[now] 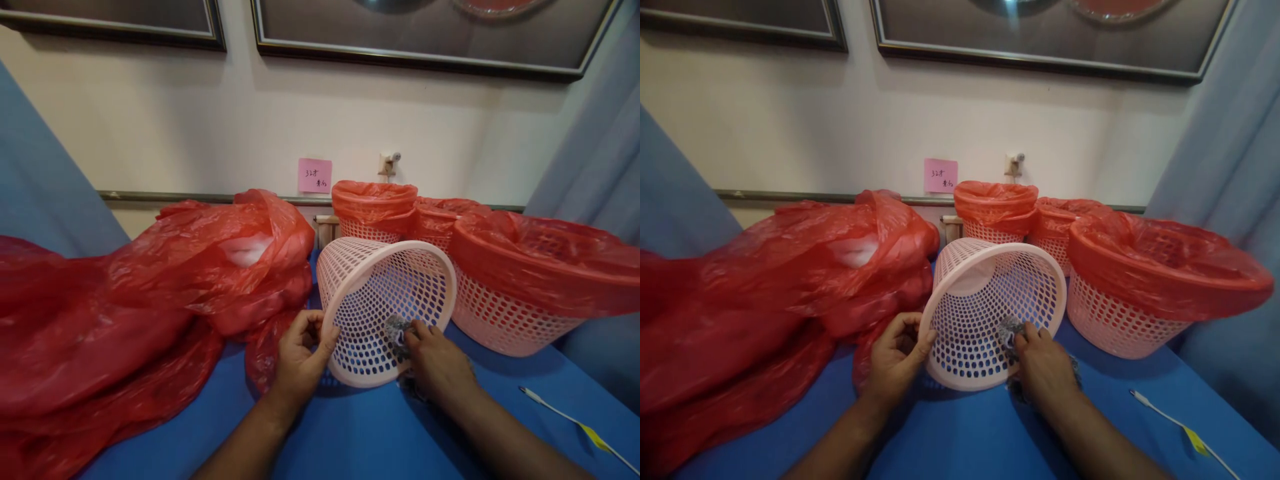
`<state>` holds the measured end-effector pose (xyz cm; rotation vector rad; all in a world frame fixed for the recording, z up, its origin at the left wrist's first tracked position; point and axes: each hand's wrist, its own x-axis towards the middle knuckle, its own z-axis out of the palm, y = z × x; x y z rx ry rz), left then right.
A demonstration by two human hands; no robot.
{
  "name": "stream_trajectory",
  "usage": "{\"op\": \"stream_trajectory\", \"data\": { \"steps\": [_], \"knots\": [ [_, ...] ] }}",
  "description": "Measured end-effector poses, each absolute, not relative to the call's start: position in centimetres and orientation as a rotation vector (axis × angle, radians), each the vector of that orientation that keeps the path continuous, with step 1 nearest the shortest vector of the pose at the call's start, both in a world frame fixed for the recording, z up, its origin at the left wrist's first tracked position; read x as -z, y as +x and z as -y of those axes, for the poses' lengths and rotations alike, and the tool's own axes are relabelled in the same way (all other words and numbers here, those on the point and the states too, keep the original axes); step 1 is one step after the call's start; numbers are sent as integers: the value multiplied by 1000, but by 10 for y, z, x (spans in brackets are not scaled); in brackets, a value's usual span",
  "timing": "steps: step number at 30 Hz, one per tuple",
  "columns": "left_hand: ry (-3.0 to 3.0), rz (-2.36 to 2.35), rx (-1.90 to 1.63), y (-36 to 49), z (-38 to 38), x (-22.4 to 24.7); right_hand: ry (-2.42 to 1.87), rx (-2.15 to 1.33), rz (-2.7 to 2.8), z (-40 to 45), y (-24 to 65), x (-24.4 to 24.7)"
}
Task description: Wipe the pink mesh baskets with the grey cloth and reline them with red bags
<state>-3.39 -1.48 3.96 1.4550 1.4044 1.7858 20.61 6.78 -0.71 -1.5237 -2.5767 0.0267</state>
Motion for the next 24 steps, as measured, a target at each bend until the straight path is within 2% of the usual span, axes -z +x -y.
{"op": "stream_trajectory", "data": {
  "steps": [3,7,12,21,24],
  "knots": [
    [1441,-1366,-1763,-32,14,-38,-1469,-14,2517,-59,203,21],
    [1483,-1295,-1603,-28,12,-33,-1311,-282,2414,-47,181,31],
    [1532,-1471,-1419,-38,4,-33,-1291,-565,2332,-58,172,24],
    [1719,-1323,-595,-69,20,-30,-1188,-752,2316,-60,166,19],
    [1787,-1237,-590,-57,23,-24,-1076,-850,2291,-61,158,20]
  ]
}}
